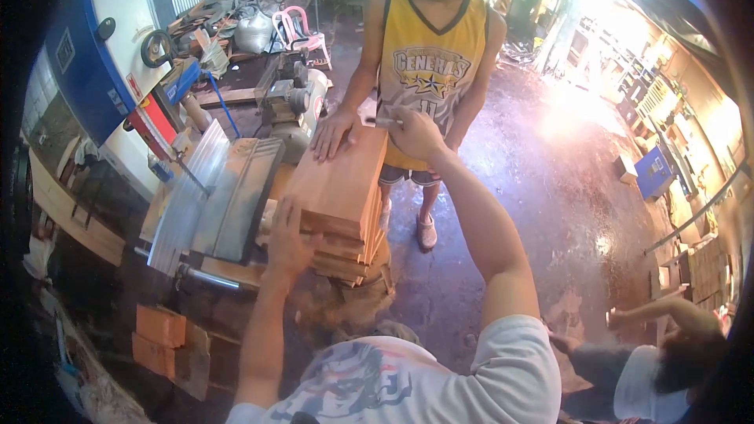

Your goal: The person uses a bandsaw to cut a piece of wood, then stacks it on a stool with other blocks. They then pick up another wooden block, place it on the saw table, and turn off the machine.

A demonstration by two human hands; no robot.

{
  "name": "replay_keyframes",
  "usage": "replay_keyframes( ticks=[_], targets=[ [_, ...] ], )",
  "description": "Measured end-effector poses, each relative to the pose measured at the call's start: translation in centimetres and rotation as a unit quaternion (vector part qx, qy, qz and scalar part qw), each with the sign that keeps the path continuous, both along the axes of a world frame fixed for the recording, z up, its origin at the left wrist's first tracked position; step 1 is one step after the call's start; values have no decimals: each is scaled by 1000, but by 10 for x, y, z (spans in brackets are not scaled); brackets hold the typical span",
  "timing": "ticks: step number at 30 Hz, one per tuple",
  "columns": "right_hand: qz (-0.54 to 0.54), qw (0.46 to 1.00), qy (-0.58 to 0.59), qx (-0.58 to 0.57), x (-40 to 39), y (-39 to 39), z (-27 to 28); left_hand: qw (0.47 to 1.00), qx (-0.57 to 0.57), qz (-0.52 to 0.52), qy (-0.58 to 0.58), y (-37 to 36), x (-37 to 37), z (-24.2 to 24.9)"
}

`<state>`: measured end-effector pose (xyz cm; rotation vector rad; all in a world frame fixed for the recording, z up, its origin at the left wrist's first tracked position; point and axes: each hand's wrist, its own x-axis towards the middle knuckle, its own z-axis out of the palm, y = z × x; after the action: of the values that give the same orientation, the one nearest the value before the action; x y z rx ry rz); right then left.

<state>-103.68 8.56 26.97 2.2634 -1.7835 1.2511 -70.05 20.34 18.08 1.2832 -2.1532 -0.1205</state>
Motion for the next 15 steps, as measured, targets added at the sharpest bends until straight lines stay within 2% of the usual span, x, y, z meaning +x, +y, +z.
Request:
replay_keyframes(
  ticks=[2, 3, 4, 5, 6, 8, 9, 15],
  targets=[
    [10, 994, -62, -94, 8, -2, -3, 1000, 6, -5, 1, 1, 1, 0],
    [23, 974, -219, -61, 4, -9, -5, 1000, 16, -7, 6, 3, 0, 4],
    [33, 923, -379, -52, -1, -17, -7, 1000, 24, -10, 13, 3, -3, 7],
    [53, 816, -576, -16, -23, -43, -10, 1000, 11, -6, 22, -1, -5, 9],
    [70, 665, -743, 25, -44, -61, -7, 1000, 3, -1, 31, -3, -6, 8],
    [70, 552, -828, 68, -57, -56, 18, 1000, 8, 5, 26, 5, 0, 2],
    [18, 617, -784, 65, -59, -61, 23, 1000, 5, 4, 25, 1, 1, 4],
    [11, 706, -702, 92, -49, -55, 32, 999, 5, -11, 39, 3, -1, 8]
  ],
)
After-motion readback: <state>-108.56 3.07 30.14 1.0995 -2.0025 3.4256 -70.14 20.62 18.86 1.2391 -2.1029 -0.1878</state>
